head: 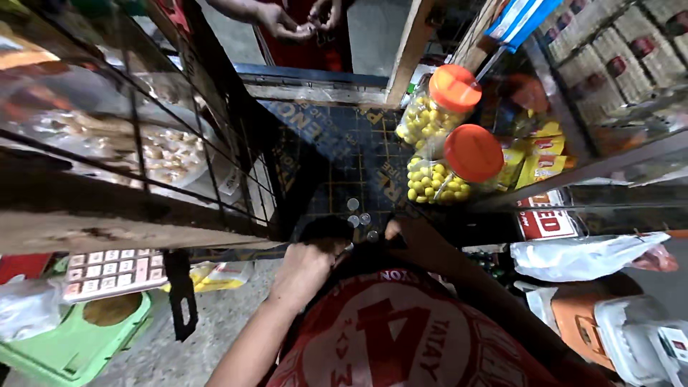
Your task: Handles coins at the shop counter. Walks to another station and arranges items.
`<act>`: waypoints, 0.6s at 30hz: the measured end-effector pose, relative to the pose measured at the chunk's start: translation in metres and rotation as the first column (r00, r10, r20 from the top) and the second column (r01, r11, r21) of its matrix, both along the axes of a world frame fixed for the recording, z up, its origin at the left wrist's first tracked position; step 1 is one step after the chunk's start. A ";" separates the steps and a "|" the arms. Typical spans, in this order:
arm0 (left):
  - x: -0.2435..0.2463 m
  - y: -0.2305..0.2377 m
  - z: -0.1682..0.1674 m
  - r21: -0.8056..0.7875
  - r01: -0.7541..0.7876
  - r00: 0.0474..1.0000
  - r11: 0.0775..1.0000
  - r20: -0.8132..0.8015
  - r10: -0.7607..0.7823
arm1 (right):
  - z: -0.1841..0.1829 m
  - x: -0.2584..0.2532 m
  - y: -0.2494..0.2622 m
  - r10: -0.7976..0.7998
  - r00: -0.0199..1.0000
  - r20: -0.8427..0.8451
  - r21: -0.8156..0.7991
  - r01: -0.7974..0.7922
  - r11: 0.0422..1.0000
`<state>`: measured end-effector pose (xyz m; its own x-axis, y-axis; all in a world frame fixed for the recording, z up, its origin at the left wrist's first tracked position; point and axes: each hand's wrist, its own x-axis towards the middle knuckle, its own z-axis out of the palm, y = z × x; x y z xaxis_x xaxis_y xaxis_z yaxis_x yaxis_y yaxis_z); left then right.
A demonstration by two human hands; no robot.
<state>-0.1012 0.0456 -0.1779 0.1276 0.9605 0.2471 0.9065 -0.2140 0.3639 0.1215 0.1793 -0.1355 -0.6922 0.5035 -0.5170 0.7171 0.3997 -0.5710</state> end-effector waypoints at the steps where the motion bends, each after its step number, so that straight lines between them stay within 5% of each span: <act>1: -0.001 0.000 0.001 0.009 0.016 1.000 1.000 0.000 -0.016 | 0.000 0.000 0.000 0.008 1.000 -0.016 -0.009 -0.008 1.000; 7: -0.006 0.000 -0.003 0.060 0.055 0.996 0.997 0.070 -0.059 | 0.000 0.026 -0.004 -0.324 0.857 -0.401 -0.310 0.206 0.928; 10: -0.006 0.001 -0.005 0.079 0.045 0.998 0.996 0.045 -0.049 | 0.002 0.028 -0.009 -0.636 0.662 -0.397 -0.601 0.336 0.725; 13: -0.004 -0.001 -0.004 0.047 0.036 0.999 0.998 -0.022 -0.035 | -0.005 0.026 -0.015 -0.739 0.530 -0.415 -0.759 0.246 0.602; 18: -0.006 -0.007 -0.011 0.107 0.046 0.999 0.993 0.011 -0.048 | -0.019 0.027 -0.027 -0.643 0.567 -0.515 -0.662 0.214 0.718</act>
<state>-0.1071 0.0391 -0.1889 0.1680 0.9215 0.3503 0.8897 -0.2948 0.3487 0.1481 0.1527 -0.1549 -0.6961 0.6698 -0.2586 0.0373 -0.3259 -0.9447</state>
